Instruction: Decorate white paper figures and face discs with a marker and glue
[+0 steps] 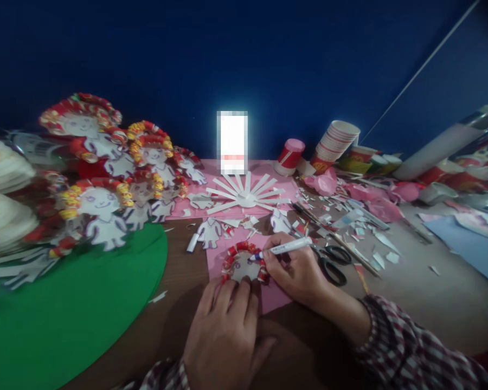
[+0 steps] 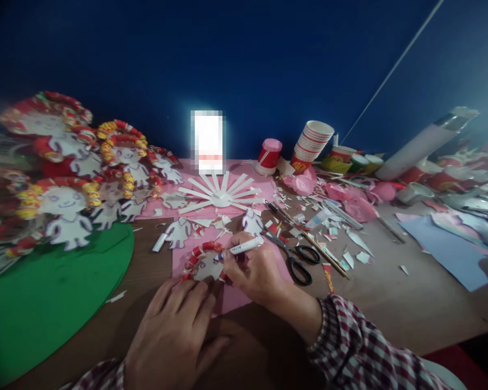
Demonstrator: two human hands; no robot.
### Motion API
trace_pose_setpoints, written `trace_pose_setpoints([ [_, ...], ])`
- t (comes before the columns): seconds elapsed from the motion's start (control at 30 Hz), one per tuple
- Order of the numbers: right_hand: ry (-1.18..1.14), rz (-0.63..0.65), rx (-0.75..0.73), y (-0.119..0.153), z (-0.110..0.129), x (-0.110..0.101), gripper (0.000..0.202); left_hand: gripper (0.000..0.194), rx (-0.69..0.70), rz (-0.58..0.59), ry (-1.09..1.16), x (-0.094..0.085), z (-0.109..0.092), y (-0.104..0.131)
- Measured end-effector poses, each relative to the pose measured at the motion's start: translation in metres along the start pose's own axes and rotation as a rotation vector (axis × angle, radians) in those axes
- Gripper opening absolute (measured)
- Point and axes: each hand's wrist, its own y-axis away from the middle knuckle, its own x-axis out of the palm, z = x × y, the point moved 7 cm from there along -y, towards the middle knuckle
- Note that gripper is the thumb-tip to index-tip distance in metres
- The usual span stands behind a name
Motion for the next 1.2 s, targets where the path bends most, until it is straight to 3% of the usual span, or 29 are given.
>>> trace_pose_setpoints([
  [0.27,0.103,-0.018,-0.062,-0.001,0.003,-0.001,0.010,0.049,0.028,-0.023,-0.017,0.000,0.000,0.000],
  [0.73,0.123,-0.028,-0.043,0.000,0.000,-0.003,0.011,0.050,0.045,-0.020,-0.018,0.001,0.000,0.000],
  [0.93,-0.166,-0.093,0.105,0.002,-0.012,-0.003,0.011,0.050,0.034,-0.028,-0.017,0.000,0.000,-0.001],
  [1.03,-0.271,-0.165,0.100,0.003,-0.017,-0.006,0.012,0.047,0.026,-0.032,-0.019,-0.002,0.000,0.000],
  [1.2,-0.346,-0.156,0.080,0.003,-0.013,-0.004,0.011,0.047,0.018,-0.062,-0.025,-0.006,-0.001,-0.002],
])
